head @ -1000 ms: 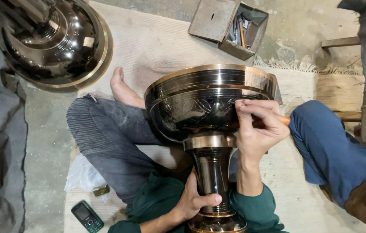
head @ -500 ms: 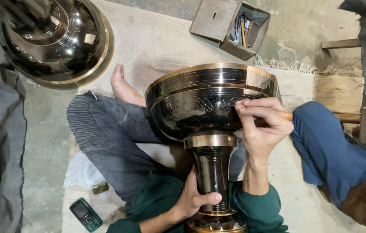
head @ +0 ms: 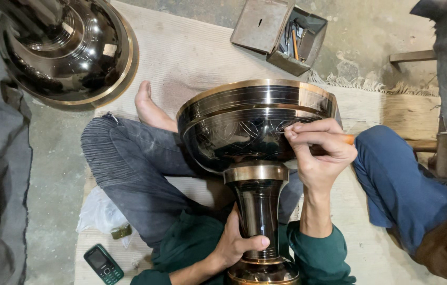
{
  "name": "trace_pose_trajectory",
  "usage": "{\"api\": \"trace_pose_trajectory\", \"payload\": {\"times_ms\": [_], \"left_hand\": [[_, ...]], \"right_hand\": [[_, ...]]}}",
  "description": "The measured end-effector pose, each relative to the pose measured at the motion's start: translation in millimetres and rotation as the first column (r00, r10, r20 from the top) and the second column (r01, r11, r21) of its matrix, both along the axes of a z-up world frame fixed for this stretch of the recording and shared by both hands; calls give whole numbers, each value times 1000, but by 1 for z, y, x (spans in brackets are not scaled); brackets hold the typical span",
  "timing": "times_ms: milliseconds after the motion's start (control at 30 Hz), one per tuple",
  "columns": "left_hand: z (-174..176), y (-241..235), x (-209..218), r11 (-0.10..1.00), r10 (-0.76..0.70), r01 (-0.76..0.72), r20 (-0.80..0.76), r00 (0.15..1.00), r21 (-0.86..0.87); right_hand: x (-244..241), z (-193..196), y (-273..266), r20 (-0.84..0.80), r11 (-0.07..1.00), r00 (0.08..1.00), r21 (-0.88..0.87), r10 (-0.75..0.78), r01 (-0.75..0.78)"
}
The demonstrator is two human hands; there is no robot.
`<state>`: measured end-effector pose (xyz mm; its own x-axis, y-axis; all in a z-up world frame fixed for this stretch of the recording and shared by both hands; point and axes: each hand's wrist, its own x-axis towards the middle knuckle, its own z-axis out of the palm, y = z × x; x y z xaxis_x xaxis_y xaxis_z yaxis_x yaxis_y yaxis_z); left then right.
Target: The person sits on the floor and uses a small hand tool to engrave floral patterns onto the surface of a polished metal lamp base. They hold the lamp steady with one hand while carefully carving the design with the other.
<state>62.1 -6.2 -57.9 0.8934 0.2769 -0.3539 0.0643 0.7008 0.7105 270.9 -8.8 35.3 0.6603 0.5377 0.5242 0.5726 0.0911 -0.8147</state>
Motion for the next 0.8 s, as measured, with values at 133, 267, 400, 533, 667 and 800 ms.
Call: {"api": "trace_pose_trajectory", "payload": {"times_ms": [133, 267, 400, 533, 667, 800], "left_hand": [[-1, -1, 0, 1000, 2, -2, 3, 1000, -15], [-5, -3, -1, 1000, -8, 8, -1, 1000, -14], [-6, -1, -3, 998, -17, 14, -54, 998, -57], [-6, 0, -3, 993, -28, 14, -119, 993, -117], [-8, 0, -4, 992, -25, 7, -139, 990, -129], [-13, 1, -5, 992, -47, 22, -214, 976, -121]], "right_hand": [[-1, -3, 1, -7, 1000, 1000, 9, -26, 27], [2, -9, -7, -44, 1000, 999, 14, -16, 17], [12, -17, -16, -230, 978, 972, 209, 45, 4], [29, -21, -28, -348, 965, 937, 249, 10, 82], [37, -27, -32, -396, 970, 918, 228, 17, 80], [48, -28, -32, -301, 997, 953, 74, 18, 5]]}}
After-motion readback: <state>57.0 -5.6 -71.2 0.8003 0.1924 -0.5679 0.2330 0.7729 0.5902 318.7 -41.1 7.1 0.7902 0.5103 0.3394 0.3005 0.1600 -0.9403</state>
